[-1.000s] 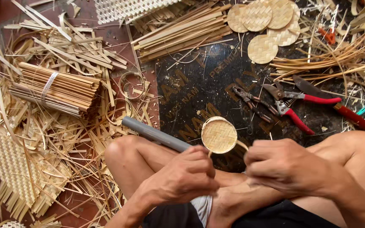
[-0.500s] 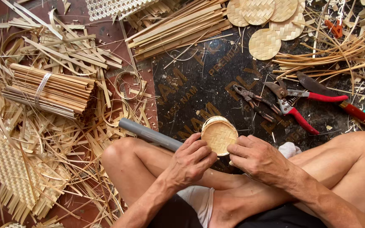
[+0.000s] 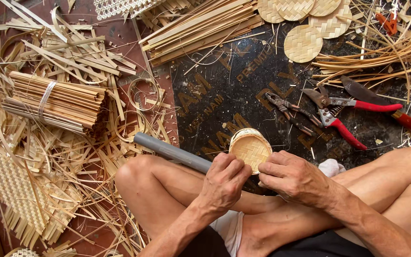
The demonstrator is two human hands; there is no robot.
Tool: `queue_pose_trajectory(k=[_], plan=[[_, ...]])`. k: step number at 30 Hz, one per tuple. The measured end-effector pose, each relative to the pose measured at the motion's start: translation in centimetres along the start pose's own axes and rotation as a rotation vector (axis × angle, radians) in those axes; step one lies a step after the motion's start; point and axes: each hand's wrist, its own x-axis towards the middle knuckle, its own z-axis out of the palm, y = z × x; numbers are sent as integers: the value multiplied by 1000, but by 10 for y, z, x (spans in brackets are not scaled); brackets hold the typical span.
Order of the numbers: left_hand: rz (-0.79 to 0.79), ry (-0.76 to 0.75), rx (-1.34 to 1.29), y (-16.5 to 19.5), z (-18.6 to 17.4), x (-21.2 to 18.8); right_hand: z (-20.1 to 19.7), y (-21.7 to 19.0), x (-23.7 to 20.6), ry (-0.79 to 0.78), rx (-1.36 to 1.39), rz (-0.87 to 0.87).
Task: The person sits on the floor weaving bamboo strips, shaping a woven cylinder around a gray PVC pipe and fitting a round woven base into it. They use pliers to trim and secure strips and a knife to cut material, working among piles of bamboo strips and finished woven baskets.
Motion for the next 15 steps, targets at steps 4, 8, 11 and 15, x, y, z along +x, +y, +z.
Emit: queue_pose_trajectory(k=[4, 8, 11, 15], plan=[[32, 10, -22, -4, -4, 3, -1, 3, 0, -5, 48, 33], [108, -15, -123, -15, -7, 4, -1, 5, 2, -12, 53, 34], [94, -130, -122, -25, -8, 2, 0, 6, 3, -21, 65, 60], [38, -93, -194, -31, -9, -2, 0, 6, 4, 3, 59, 63]])
